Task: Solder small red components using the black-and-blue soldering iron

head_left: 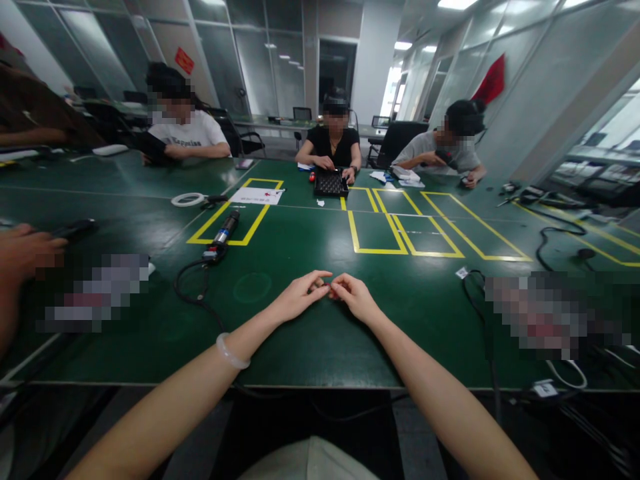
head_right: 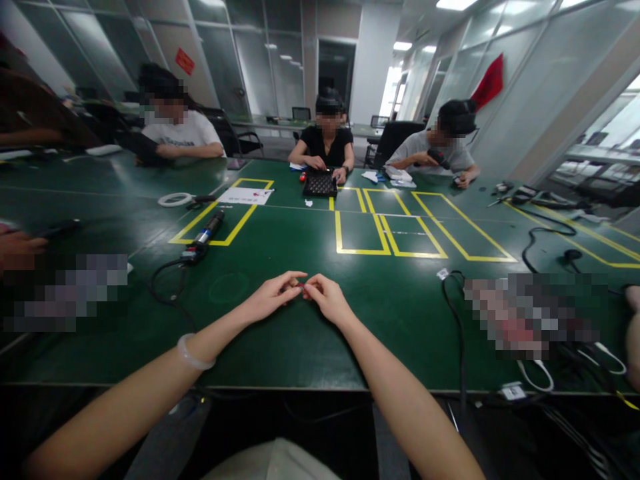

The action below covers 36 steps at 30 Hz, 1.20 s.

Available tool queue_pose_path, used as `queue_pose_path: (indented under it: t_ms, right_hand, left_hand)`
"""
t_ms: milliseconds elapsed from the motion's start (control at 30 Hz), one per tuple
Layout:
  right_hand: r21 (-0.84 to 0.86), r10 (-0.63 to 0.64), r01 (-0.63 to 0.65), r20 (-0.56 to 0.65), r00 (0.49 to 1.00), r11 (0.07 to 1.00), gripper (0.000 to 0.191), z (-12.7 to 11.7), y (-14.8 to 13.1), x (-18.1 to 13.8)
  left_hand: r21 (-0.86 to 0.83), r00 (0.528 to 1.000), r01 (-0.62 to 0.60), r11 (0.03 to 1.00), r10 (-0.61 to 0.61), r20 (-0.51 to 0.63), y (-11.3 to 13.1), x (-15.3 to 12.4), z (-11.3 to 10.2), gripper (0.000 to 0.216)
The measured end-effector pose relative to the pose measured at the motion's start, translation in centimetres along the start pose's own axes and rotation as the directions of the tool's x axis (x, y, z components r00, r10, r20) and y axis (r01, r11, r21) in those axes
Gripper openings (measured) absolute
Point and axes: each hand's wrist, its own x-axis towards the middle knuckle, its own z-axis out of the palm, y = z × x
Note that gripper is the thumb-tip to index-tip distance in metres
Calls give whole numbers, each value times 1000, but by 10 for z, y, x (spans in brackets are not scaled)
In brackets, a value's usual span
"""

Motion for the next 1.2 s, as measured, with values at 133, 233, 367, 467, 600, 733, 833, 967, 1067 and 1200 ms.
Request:
queue_pose_path:
  t_ms: [133, 233, 367, 467, 600, 733, 833, 967, 1067, 1200]
  right_hand:
    - [-3, 16, -16, 18, 1000, 1000, 25, 0, 4, 2]
    - [31, 16, -17, 17, 1000, 999, 25, 2, 1, 1]
    - [107, -26, 25, 14, 1000, 994, 25, 4, -5, -1]
    - [81, -70, 67, 35, 997, 995, 25, 4, -7, -3]
    - [135, -37, 29, 59, 998, 990, 20, 3, -5, -2]
    - [189, -7, -2, 44, 999, 982, 22, 3, -3, 0]
    - [186, -6, -2, 42, 999, 983, 23, 2, -2, 0]
    - [180, 14, -19, 26, 1000, 983, 25, 2, -2, 0]
    - [146, 29, -34, 33, 999, 989, 28, 2, -2, 0]
    - [128, 51, -56, 45, 998, 990, 32, 0, -1, 1]
  left_hand:
    - [206, 988, -130, 970, 143, -54, 3, -4, -1, 27]
    - [211, 987, -134, 968, 150, -64, 2, -4, -2, 21]
    - [128, 992, -86, 988, 96, -81, -2, -2, -5, 24]
    - [56, 997, -40, 998, 44, -68, -4, -2, -6, 28]
    - [3, 1000, -17, 1000, 17, -25, -7, -1, -4, 34]
    - [-90, 1000, 25, 996, -26, -7, -9, 1, -2, 42]
    - [-54, 1000, 17, 998, -18, -10, -7, 0, -3, 35]
    - [61, 997, -24, 998, 28, -66, -1, -3, -3, 28]
    - [119, 995, -54, 991, 62, -71, 2, -4, -2, 28]
    - [327, 980, -78, 942, 133, -147, -3, 1, -23, 31]
